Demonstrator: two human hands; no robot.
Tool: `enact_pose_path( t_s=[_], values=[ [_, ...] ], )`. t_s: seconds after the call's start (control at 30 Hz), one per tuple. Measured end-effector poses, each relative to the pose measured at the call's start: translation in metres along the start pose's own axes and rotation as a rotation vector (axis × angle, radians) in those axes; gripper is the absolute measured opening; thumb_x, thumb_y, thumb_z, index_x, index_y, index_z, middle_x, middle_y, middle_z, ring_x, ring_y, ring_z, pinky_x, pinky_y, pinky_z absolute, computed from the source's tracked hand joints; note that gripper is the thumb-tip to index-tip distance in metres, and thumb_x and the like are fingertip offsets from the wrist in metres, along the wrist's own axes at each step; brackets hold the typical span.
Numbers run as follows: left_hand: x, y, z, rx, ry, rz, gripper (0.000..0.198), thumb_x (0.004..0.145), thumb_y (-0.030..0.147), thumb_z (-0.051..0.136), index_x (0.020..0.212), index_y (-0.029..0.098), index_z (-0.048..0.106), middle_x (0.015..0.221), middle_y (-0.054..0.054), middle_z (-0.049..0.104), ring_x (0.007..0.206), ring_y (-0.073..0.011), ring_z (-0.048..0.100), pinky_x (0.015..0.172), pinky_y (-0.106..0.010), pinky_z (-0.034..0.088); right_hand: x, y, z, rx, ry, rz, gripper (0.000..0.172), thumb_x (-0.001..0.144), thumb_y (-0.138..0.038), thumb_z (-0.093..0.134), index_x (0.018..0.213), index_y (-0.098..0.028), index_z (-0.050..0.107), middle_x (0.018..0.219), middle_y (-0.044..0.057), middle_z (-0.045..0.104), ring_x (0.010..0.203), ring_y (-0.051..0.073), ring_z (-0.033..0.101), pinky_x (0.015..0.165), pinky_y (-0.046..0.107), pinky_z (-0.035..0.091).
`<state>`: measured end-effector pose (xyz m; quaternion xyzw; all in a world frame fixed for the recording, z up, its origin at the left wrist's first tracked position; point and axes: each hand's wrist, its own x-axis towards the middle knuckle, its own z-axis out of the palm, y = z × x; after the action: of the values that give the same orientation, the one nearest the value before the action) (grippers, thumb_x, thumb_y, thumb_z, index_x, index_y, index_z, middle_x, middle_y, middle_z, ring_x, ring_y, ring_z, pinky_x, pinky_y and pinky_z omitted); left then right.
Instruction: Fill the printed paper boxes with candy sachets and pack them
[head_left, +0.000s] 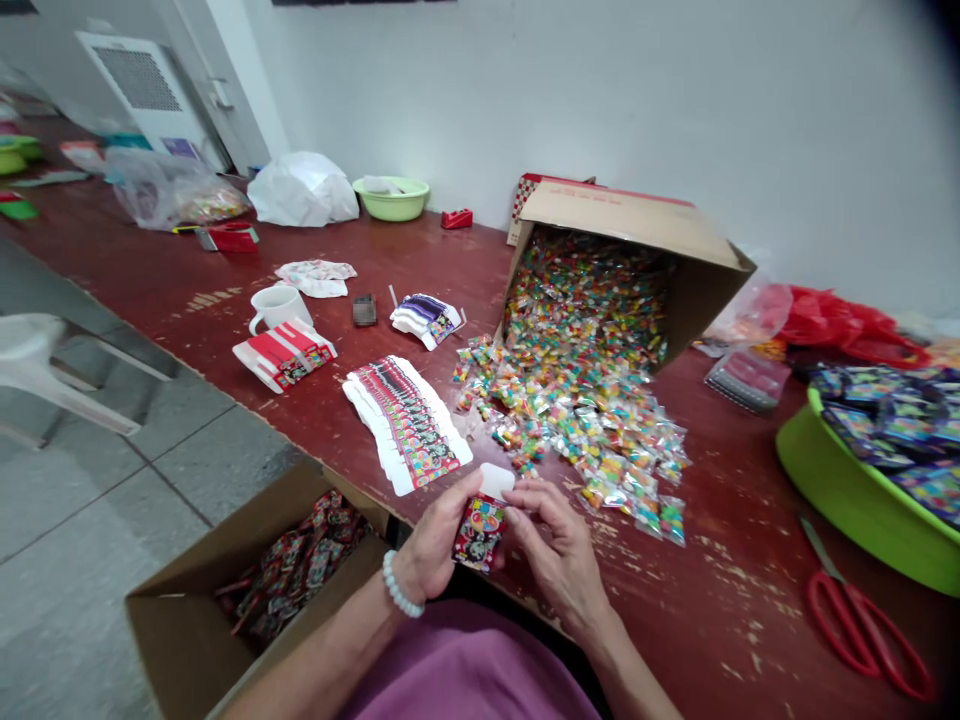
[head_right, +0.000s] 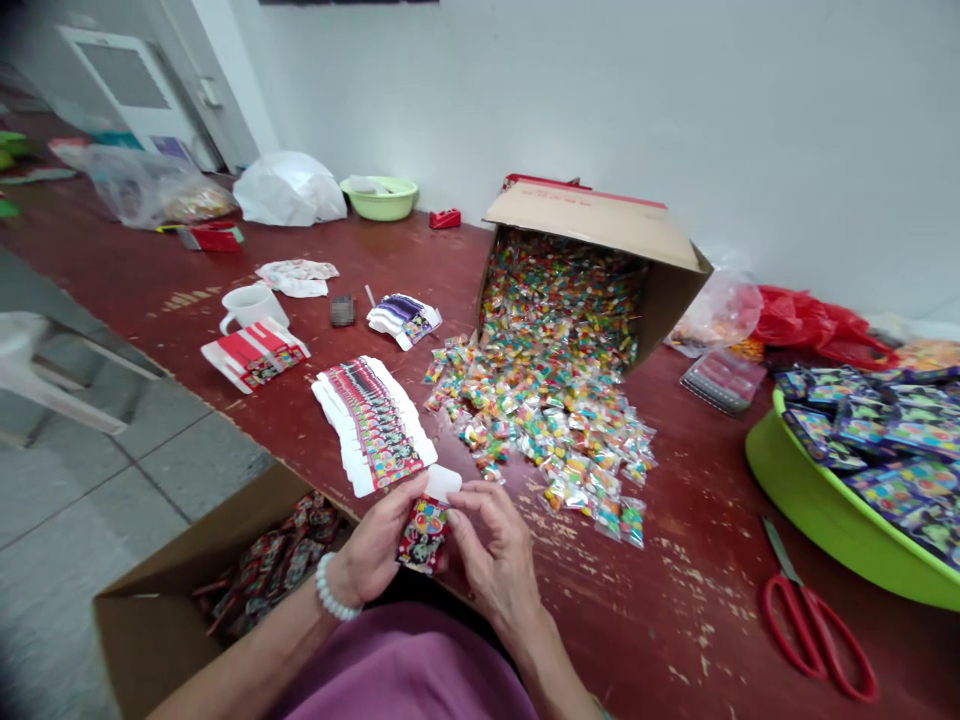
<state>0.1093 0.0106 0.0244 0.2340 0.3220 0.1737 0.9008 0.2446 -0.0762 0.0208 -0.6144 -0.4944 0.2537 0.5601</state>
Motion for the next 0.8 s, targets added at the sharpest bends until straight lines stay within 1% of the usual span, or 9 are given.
enact_pose_path(
  t_s=[0.13, 0.2, 0.3, 0.4, 0.47, 0.53, 0.6, 0.7, 0.8],
  values=[
    [0.000, -0.007, 0.003, 0.058, 0.112, 0.119, 0.029, 0.079, 0.042, 0.067, 0.091, 0.016, 0.063, 0.066, 0.000, 0.064, 0.047, -0.0136, 0.058, 0.042, -0.026, 0.052, 0.001, 0.001, 0.010, 0.197, -0.003, 0.136, 0.016, 0.085, -0.037, 0.069, 0.085, -0.023, 0.076, 0.096, 0.006, 0.066, 0.091, 0.020, 0.065, 0.079, 0.032, 0.053],
    [-0.002, -0.008, 0.005, 0.144, 0.120, 0.205, 0.030, 0.078, 0.043, 0.069, 0.092, 0.017, 0.062, 0.066, 0.001, 0.063, 0.048, -0.0128, 0.056, 0.042, -0.025, 0.050, 0.003, 0.001, 0.011, 0.332, 0.009, 0.260, 0.023, 0.080, -0.040, 0.074, 0.095, -0.023, 0.074, 0.090, 0.004, 0.067, 0.082, 0.020, 0.066, 0.073, 0.033, 0.055],
    [-0.006, -0.005, 0.008, 0.246, 0.097, 0.252, 0.032, 0.078, 0.045, 0.070, 0.095, 0.018, 0.062, 0.073, 0.002, 0.063, 0.053, -0.0115, 0.057, 0.044, -0.021, 0.048, 0.005, 0.000, 0.009, 0.399, 0.010, 0.386, 0.044, 0.075, -0.040, 0.079, 0.114, -0.025, 0.067, 0.087, 0.002, 0.068, 0.070, 0.018, 0.064, 0.065, 0.032, 0.055],
    [-0.008, -0.002, 0.006, 0.234, 0.033, 0.167, 0.038, 0.081, 0.050, 0.066, 0.106, 0.021, 0.060, 0.073, 0.002, 0.063, 0.051, -0.0121, 0.059, 0.044, -0.020, 0.045, 0.006, -0.002, 0.002, 0.279, -0.085, 0.340, 0.023, 0.083, -0.040, 0.072, 0.096, -0.021, 0.072, 0.081, 0.004, 0.069, 0.067, 0.018, 0.064, 0.065, 0.032, 0.053],
    [-0.006, -0.002, 0.003, 0.163, -0.030, 0.083, 0.047, 0.084, 0.057, 0.059, 0.116, 0.022, 0.056, 0.071, 0.000, 0.064, 0.047, -0.0146, 0.059, 0.042, -0.023, 0.045, 0.006, -0.003, -0.002, 0.141, -0.111, 0.214, 0.018, 0.088, -0.037, 0.065, 0.084, -0.020, 0.072, 0.076, 0.004, 0.068, 0.068, 0.019, 0.064, 0.067, 0.033, 0.052],
    [-0.004, -0.003, 0.000, 0.101, -0.056, 0.024, 0.050, 0.086, 0.059, 0.055, 0.117, 0.021, 0.056, 0.067, 0.000, 0.064, 0.044, -0.0156, 0.059, 0.040, -0.024, 0.044, 0.007, -0.005, -0.006, -0.012, -0.133, 0.049, 0.014, 0.089, -0.032, 0.064, 0.084, -0.021, 0.073, 0.081, 0.004, 0.070, 0.078, 0.020, 0.065, 0.076, 0.034, 0.051],
    [-0.003, -0.005, -0.001, 0.095, -0.027, 0.018, 0.042, 0.086, 0.054, 0.057, 0.110, 0.020, 0.058, 0.066, 0.001, 0.062, 0.043, -0.0142, 0.058, 0.039, -0.023, 0.043, 0.008, -0.007, -0.008, -0.097, -0.187, -0.026, 0.012, 0.089, -0.031, 0.064, 0.088, -0.023, 0.073, 0.089, 0.005, 0.072, 0.088, 0.022, 0.065, 0.082, 0.035, 0.050],
    [-0.003, -0.007, 0.001, 0.187, 0.036, 0.112, 0.036, 0.086, 0.049, 0.059, 0.109, 0.020, 0.060, 0.068, 0.002, 0.063, 0.046, -0.0129, 0.058, 0.041, -0.021, 0.043, 0.009, -0.007, -0.005, -0.070, -0.182, 0.085, 0.018, 0.091, -0.036, 0.063, 0.086, -0.021, 0.072, 0.086, 0.005, 0.072, 0.082, 0.020, 0.066, 0.074, 0.031, 0.051],
    [-0.003, -0.009, 0.004, 0.234, 0.030, 0.151, 0.051, 0.088, 0.058, 0.053, 0.122, 0.020, 0.058, 0.076, -0.001, 0.067, 0.049, -0.0133, 0.059, 0.043, -0.022, 0.043, 0.010, -0.005, 0.001, 0.029, -0.131, 0.231, 0.022, 0.087, -0.039, 0.067, 0.084, -0.018, 0.072, 0.079, 0.004, 0.070, 0.065, 0.016, 0.063, 0.060, 0.027, 0.050]
  ],
)
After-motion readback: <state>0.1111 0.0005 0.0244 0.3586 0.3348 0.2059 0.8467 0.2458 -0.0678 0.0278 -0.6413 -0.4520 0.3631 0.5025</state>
